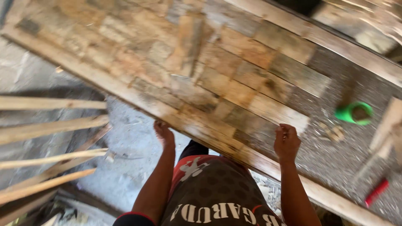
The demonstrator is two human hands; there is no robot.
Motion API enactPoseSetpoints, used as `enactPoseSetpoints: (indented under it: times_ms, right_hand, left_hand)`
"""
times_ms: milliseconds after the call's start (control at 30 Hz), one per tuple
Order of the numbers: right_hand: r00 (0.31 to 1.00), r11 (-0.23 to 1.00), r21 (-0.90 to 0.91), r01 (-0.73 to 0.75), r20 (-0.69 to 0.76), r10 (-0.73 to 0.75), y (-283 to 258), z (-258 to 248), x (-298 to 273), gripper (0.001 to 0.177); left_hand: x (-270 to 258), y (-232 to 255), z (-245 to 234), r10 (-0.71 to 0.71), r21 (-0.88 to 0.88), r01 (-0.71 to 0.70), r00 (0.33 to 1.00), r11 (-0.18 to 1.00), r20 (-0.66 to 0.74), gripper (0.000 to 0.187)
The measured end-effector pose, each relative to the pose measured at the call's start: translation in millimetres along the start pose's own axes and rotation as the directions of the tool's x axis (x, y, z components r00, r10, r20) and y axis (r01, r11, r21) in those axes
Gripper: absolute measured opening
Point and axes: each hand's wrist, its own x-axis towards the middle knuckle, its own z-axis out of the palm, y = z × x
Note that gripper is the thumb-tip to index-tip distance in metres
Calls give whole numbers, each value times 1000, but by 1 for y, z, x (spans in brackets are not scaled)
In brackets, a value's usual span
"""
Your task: The person is applying adhesive to small wooden tiles and assembling them onto a larger surface.
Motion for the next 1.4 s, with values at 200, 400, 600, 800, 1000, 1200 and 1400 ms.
enactPoseSetpoints:
  times_ms: [200,400,600,800,1000,1200,1400]
  right_hand:
    - [909,987,-30,-157,-396,133,115,-107,18,13]
    - [813,906,-178,-385,-529,242,185,-170,34,14]
    - [934,933,-239,-269,-300,193,224,-176,54,14]
    - [868,872,-145,-467,-263,421,184,-158,72,19]
    - [854,816,-253,-520,-182,488,121,-143,94,22]
    - [839,792,-293,-535,-295,457,142,-134,100,15]
    - [831,720,-454,-525,-89,549,105,-160,95,18]
  left_hand:
    - [-78,94,8,-146,64,148,988,987,-44,55]
    - [-129,94,26,200,314,-179,979,933,-36,71]
    - [-175,151,41,409,432,-405,908,806,89,82]
    - [-199,173,59,558,240,-588,809,772,187,83]
    - [-229,195,66,579,141,-644,747,752,325,78]
    - [-242,205,64,569,98,-639,736,763,368,74]
    - [-252,216,58,504,111,-594,754,797,421,72]
